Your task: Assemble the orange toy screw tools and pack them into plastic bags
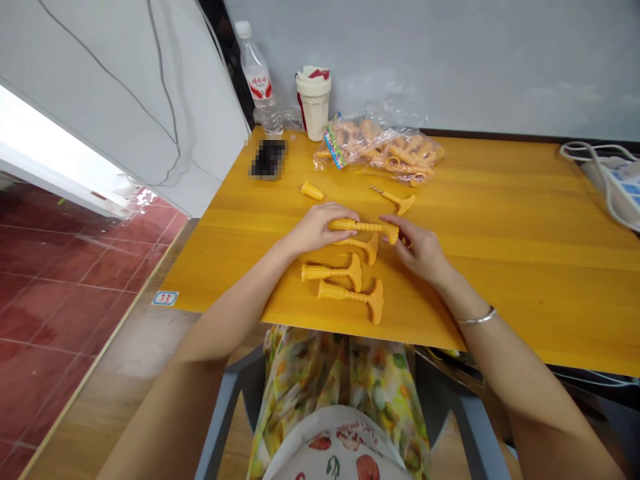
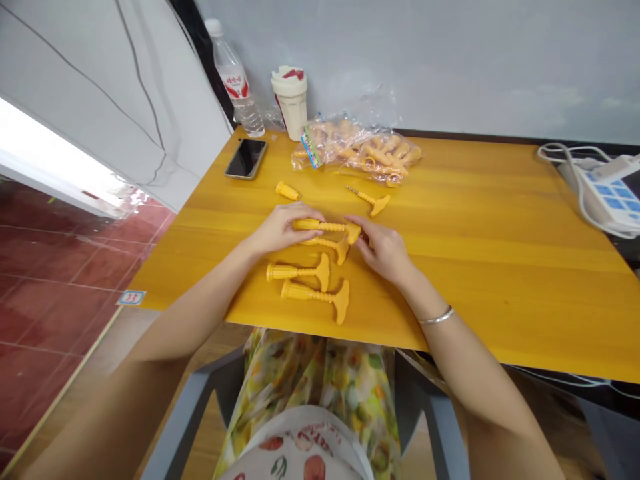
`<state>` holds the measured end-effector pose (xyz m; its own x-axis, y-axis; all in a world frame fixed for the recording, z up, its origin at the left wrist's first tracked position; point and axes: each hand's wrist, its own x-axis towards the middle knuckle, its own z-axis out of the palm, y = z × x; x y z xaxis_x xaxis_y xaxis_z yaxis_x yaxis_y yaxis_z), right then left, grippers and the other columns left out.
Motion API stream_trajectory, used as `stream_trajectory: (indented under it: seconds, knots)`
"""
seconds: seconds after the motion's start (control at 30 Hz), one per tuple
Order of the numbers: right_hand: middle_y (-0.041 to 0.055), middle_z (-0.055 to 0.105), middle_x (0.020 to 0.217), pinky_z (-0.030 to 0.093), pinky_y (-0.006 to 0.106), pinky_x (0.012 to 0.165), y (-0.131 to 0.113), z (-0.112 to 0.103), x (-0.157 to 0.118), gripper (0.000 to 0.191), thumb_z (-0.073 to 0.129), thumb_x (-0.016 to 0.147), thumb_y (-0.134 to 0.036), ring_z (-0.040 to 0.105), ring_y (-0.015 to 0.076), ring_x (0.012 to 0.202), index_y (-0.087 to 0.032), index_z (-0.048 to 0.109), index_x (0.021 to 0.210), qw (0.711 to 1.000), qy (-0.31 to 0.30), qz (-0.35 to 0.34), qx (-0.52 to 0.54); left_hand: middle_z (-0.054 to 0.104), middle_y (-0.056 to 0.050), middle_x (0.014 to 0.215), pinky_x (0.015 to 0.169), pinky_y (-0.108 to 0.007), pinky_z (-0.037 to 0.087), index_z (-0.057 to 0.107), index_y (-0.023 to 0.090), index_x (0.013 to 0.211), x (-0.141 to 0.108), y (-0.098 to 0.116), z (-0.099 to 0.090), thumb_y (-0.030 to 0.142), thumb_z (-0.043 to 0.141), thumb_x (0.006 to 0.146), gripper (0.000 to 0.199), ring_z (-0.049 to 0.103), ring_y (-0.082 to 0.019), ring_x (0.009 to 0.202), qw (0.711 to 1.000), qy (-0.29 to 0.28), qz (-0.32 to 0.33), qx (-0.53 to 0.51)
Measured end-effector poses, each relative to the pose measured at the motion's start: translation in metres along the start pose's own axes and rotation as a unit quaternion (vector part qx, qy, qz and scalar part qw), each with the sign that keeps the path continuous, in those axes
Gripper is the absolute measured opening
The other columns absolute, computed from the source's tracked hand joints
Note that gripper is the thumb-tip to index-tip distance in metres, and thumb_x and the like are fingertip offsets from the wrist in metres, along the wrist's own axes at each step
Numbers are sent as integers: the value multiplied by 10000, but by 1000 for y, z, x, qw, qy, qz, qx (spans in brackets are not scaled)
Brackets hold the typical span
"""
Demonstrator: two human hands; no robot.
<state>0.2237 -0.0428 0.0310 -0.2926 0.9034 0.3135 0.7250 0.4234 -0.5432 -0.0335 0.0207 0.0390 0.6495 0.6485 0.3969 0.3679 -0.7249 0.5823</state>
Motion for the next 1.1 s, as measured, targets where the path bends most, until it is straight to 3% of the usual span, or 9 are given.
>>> stream_trajectory:
  seconds: [0.13, 0.27, 0.33, 0.43, 0.53, 0.67, 0.83, 0.97, 1.1]
  knots:
    - [-18, 492, 456, 357, 270, 490, -17, 3, 0, 546, 409, 952, -633, 434, 126, 427, -203, 677, 747, 984, -58, 111, 124, 727, -90, 1026, 851, -289, 488, 705, 185, 1114, -2, 0, 6, 443, 576, 957, 328, 671, -185, 919, 1000, -6, 28, -2]
    - [-29, 404, 390, 349, 272, 475, -20, 7, 3, 694, 262, 968, -705, 380, 121, 388, -205, 634, 664, 953, -83, 174, 234, 730, -91, 1021, 834, -281, 501, 709, 190, 1119, -2, -1, 12, 466, 580, 951, 347, 682, -178, 891, 999, 7, 32, 10]
    - [0, 484, 463, 404, 296, 528, -13, 7, 4, 703, 194, 991, -671, 459, 151, 453, -208, 676, 773, 964, -28, 165, 207, 738, -84, 1015, 829, -279, 506, 714, 192, 1108, -1, -3, 13, 474, 588, 945, 350, 689, -174, 879, 999, 24, 22, 11]
    - [59, 655, 795, 471, 334, 626, -1, 6, 5, 548, 304, 998, -591, 567, 187, 617, -216, 634, 1223, 990, 62, 95, 86, 747, -74, 996, 825, -280, 508, 720, 191, 1092, -1, -5, 13, 474, 590, 940, 346, 695, -175, 872, 999, 42, 5, 17]
    - [108, 660, 1070, 485, 339, 701, 2, 4, 3, 510, 464, 956, -520, 625, 213, 793, -245, 545, 1379, 998, 44, 29, -43, 748, -76, 991, 821, -276, 506, 722, 180, 1087, -2, -4, 13, 453, 596, 940, 334, 693, -170, 863, 999, 47, 10, 15]
    - [107, 680, 941, 470, 337, 712, -5, 8, 1, 458, 435, 956, -574, 622, 229, 805, -221, 683, 1111, 998, 31, 28, -54, 740, -72, 956, 782, -260, 505, 724, 188, 1088, -3, -1, 13, 452, 586, 948, 329, 683, -158, 820, 998, 44, 29, 33]
    - [-8, 434, 529, 346, 286, 529, -17, 12, 5, 631, 330, 944, -723, 409, 138, 516, -227, 607, 669, 981, -3, 128, 147, 728, -72, 921, 757, -254, 489, 729, 203, 1090, -3, 2, 11, 449, 542, 975, 330, 672, -155, 809, 995, 38, 52, 81]
    - [-32, 327, 500, 275, 284, 492, -26, 11, 8, 612, 377, 939, -710, 313, 121, 487, -225, 534, 601, 950, -21, 179, 256, 723, -74, 903, 732, -258, 470, 729, 205, 1092, -1, 4, 11, 467, 516, 984, 354, 665, -159, 800, 992, 42, 57, 100]
    - [-22, 350, 530, 307, 295, 528, -20, 14, 5, 638, 333, 946, -715, 332, 132, 509, -223, 564, 613, 949, -6, 181, 256, 738, -71, 955, 771, -276, 464, 731, 211, 1093, 2, -4, 8, 496, 551, 959, 363, 654, -171, 836, 995, 39, 35, 82]
